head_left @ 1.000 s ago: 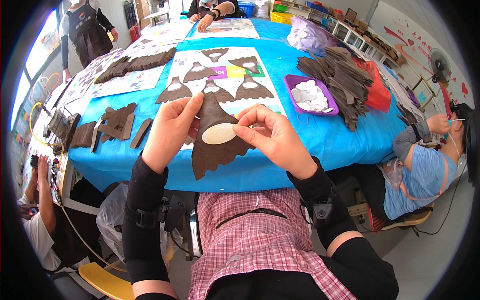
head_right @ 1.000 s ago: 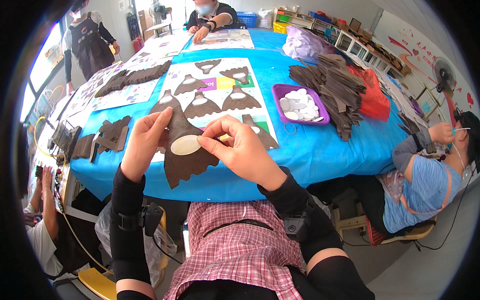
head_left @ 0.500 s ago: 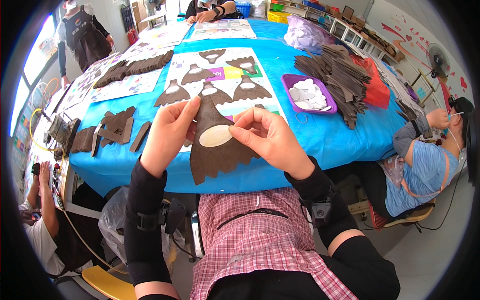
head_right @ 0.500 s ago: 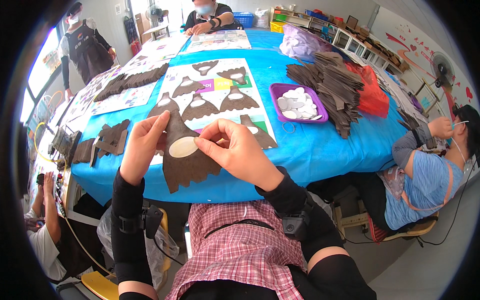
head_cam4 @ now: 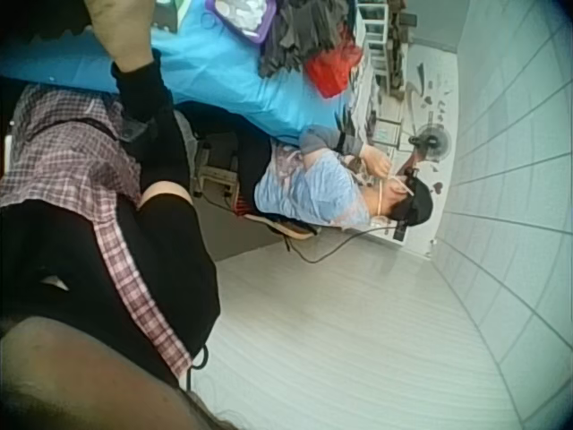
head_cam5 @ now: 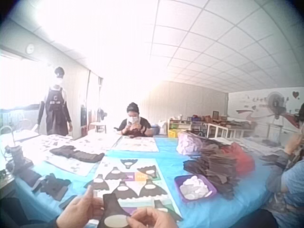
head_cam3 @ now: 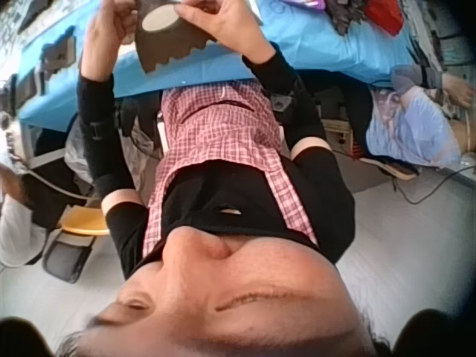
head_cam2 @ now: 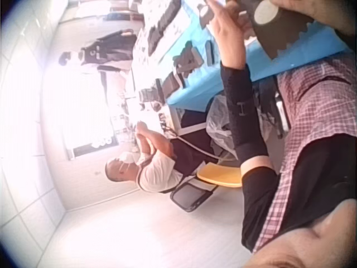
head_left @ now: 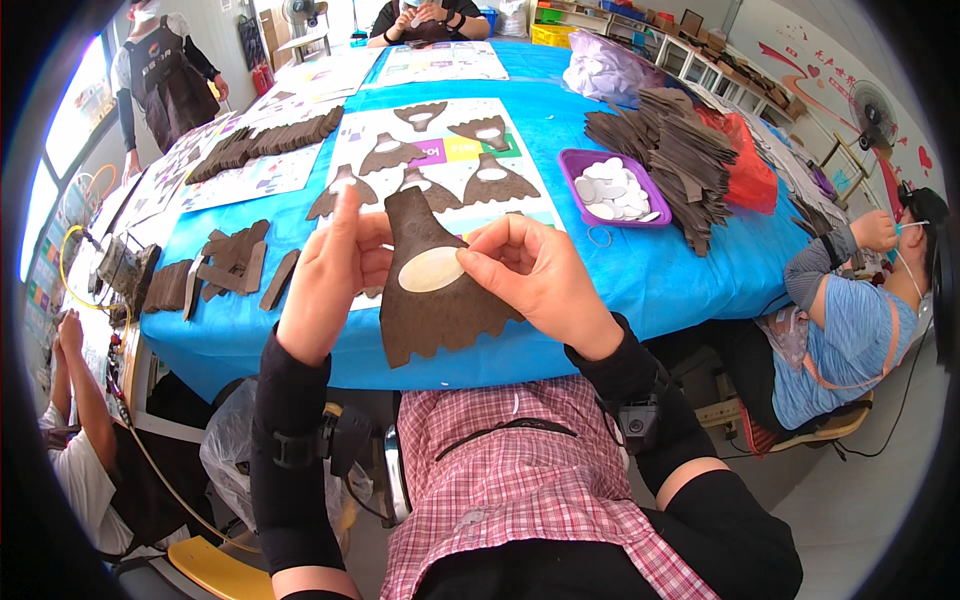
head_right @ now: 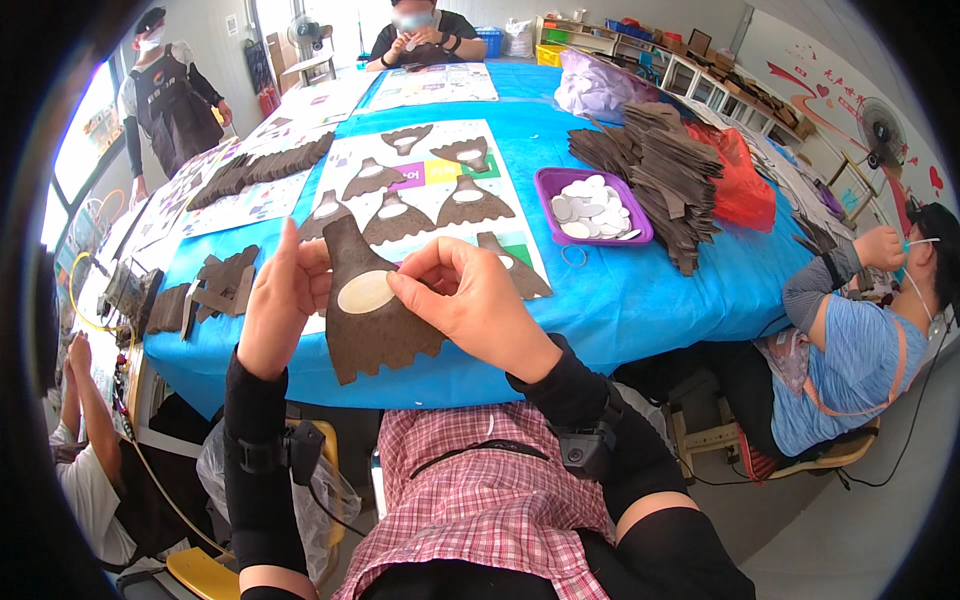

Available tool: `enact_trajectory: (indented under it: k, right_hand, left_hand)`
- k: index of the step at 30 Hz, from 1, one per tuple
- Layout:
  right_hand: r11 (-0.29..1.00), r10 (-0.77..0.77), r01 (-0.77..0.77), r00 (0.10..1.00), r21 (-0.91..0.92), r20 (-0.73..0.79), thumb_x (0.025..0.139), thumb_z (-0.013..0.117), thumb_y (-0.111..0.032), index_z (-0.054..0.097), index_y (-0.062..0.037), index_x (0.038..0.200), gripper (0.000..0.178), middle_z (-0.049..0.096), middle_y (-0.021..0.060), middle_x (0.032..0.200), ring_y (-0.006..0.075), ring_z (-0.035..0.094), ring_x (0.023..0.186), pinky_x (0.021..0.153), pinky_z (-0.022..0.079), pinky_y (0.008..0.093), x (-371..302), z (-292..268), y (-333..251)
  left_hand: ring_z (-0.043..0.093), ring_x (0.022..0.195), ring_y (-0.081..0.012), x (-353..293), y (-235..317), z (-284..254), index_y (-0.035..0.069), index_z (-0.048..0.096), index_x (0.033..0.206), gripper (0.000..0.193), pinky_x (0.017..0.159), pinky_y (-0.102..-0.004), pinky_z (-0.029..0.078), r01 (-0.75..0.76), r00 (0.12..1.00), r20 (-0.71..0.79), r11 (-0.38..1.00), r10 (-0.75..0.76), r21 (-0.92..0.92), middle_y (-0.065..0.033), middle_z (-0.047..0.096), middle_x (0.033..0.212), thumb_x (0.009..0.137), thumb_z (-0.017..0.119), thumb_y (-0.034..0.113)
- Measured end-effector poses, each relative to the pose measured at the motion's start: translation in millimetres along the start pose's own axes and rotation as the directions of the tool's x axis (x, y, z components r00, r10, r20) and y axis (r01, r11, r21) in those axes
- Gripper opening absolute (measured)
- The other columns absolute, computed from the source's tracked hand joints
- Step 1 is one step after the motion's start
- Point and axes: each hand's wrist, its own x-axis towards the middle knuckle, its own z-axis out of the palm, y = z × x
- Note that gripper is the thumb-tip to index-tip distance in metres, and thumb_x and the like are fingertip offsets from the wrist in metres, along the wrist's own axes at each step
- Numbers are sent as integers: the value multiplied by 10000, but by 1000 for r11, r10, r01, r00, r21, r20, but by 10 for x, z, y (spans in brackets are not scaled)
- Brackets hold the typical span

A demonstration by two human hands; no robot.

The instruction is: Manually assembling and aligning various leather or fabric components of a shoe upper on a work table.

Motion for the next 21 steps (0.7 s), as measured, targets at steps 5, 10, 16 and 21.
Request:
enact_trajectory:
  k: [5, 10, 16, 21]
  right_hand:
    - [996, -86, 87, 995, 21, -57, 839, 678, -149, 596, 5, 872, 177, 619, 18, 793, 48, 563, 709, 637, 472, 202, 16, -21, 20]
    - [998, -62, 61, 996, -24, -59, 831, 683, -148, 598, 8, 866, 181, 622, 21, 790, 48, 565, 710, 638, 474, 204, -20, 7, -32]
    - [993, -91, 87, 994, -73, -54, 837, 678, -164, 597, 5, 871, 191, 626, 25, 795, 57, 566, 711, 643, 471, 205, -25, 12, -43]
    - [952, 8, 34, 990, 303, -139, 887, 627, -181, 602, -22, 924, 165, 629, 45, 880, 67, 567, 765, 728, 465, 227, 3, 48, -106]
  left_hand:
    - [559, 1011, -98, -296, -112, -47, -19, 424, 1312, 417, 855, -217, 438, -29, 987, 161, 1000, 28, 4, -74, 596, 1087, 959, 478, 196]
    - [530, 1097, -139, -402, -205, 214, -19, 294, 1377, 573, 926, -264, 429, -279, 950, 114, 955, 290, -97, -116, 544, 1199, 860, 534, -80]
    - [536, 1099, -143, -415, -228, 213, -23, 315, 1365, 530, 915, -257, 441, -262, 957, 92, 957, 274, -124, -133, 546, 1208, 877, 519, -58]
    - [555, 1081, -154, -414, -245, 178, -24, 320, 1363, 524, 905, -264, 453, -231, 971, 30, 966, 236, -118, -142, 563, 1191, 879, 520, -53]
